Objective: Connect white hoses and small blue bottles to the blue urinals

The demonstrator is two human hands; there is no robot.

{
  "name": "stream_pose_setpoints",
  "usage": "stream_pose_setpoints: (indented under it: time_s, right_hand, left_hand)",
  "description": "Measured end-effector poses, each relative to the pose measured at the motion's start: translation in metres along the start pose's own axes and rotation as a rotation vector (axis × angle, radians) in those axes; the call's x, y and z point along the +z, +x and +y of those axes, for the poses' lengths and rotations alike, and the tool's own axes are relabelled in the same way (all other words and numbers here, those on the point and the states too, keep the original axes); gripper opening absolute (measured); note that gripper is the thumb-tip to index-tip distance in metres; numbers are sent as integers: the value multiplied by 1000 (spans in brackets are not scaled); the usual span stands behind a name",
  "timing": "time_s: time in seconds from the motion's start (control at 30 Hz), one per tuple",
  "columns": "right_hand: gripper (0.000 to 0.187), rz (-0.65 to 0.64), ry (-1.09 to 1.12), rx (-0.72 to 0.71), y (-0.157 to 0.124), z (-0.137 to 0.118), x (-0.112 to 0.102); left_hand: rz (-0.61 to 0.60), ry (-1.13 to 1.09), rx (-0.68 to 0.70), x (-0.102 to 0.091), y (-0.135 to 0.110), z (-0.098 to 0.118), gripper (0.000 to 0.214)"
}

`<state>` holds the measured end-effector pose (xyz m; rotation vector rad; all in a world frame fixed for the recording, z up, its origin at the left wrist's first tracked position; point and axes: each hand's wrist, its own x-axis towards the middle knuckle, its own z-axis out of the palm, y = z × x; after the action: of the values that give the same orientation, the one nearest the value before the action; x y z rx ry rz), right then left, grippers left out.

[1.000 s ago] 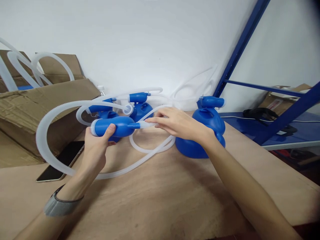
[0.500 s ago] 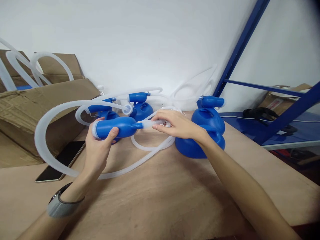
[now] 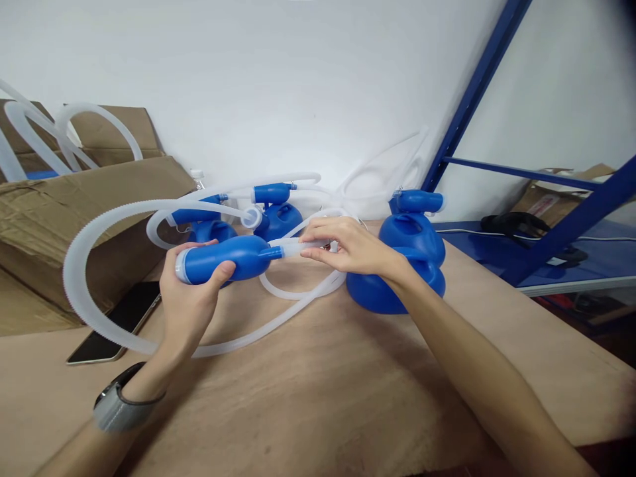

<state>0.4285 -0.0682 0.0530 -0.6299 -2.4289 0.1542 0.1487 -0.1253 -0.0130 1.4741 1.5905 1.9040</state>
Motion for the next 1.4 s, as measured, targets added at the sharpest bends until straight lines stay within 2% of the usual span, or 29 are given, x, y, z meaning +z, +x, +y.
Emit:
stream_pose_setpoints:
  time_s: [0.07, 0.2, 0.3, 0.5, 0.87, 1.0, 1.23, 1.4]
  right_hand:
    - [26, 8, 4, 3, 0, 0, 1]
    - [28, 45, 46, 25, 1, -2, -2]
    - [35, -9, 45, 33, 1, -10, -11]
    - [35, -117, -39, 15, 0, -20, -19]
    - [36, -128, -62, -38, -1, -21, -14]
    - [37, -154, -19, -70, -1, -18, -9]
    - [36, -141, 133, -53, 1, -19, 4]
    - [37, -189, 180, -20, 2, -21, 8]
  left_hand:
    - [3, 3, 34, -1, -2, 0, 52]
    - [-40, -8, 249, -3, -4, 0, 71]
    - [-49, -14, 335, -3, -3, 3, 68]
    - [-56, 6, 287, -5, -4, 5, 58]
    - [-40, -76, 244, -4, -12, 4, 64]
    - [-20, -108, 226, -3, -16, 1, 69]
    - [-49, -119, 283, -2, -18, -7, 70]
    - [-44, -132, 318, -1, -19, -5, 71]
